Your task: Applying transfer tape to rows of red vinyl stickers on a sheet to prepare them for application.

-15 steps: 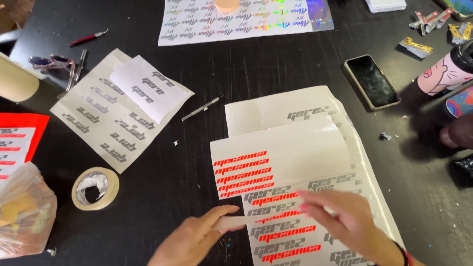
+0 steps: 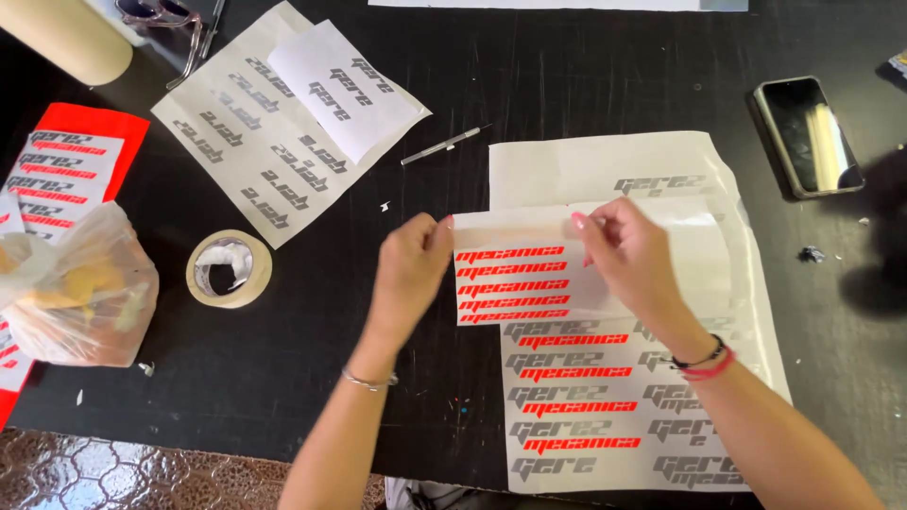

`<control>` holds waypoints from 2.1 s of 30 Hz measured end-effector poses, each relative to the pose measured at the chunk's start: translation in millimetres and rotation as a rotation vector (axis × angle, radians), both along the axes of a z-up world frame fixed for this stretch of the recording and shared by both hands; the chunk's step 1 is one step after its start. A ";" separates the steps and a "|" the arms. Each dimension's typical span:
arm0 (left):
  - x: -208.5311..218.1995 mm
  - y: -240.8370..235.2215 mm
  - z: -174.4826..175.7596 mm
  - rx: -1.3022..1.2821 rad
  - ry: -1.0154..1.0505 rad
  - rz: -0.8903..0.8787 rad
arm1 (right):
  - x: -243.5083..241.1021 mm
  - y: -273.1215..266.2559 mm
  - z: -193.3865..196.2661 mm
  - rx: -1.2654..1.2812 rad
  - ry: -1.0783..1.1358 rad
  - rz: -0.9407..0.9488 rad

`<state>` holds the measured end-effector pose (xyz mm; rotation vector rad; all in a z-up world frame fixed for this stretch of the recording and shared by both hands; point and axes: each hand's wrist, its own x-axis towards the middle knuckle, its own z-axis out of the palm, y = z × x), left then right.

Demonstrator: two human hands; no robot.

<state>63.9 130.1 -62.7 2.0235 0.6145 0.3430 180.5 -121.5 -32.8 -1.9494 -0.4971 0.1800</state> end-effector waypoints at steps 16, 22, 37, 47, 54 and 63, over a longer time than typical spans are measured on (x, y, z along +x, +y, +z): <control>6.9 -2.6 -51.5 0.233 -0.342 -0.234 | 3.2 -12.6 -73.6 -0.205 -0.068 -0.176; 5.1 -2.5 -62.9 0.645 -0.263 -0.257 | 3.0 -10.9 -72.7 -0.282 -0.283 -0.109; 0.5 -1.7 -19.9 0.410 -0.408 -0.214 | 1.9 -10.2 -64.1 -0.157 -0.220 -0.067; -50.2 -26.7 67.1 0.408 -0.460 -0.375 | -34.6 -45.3 61.3 -0.185 -0.398 0.112; -67.3 -34.1 10.5 0.458 -0.404 -0.566 | -39.5 -57.9 -19.3 -0.178 -0.195 0.268; -66.9 -32.4 -39.7 0.627 -0.311 -0.473 | -43.5 -56.2 -54.2 -0.214 -0.388 0.240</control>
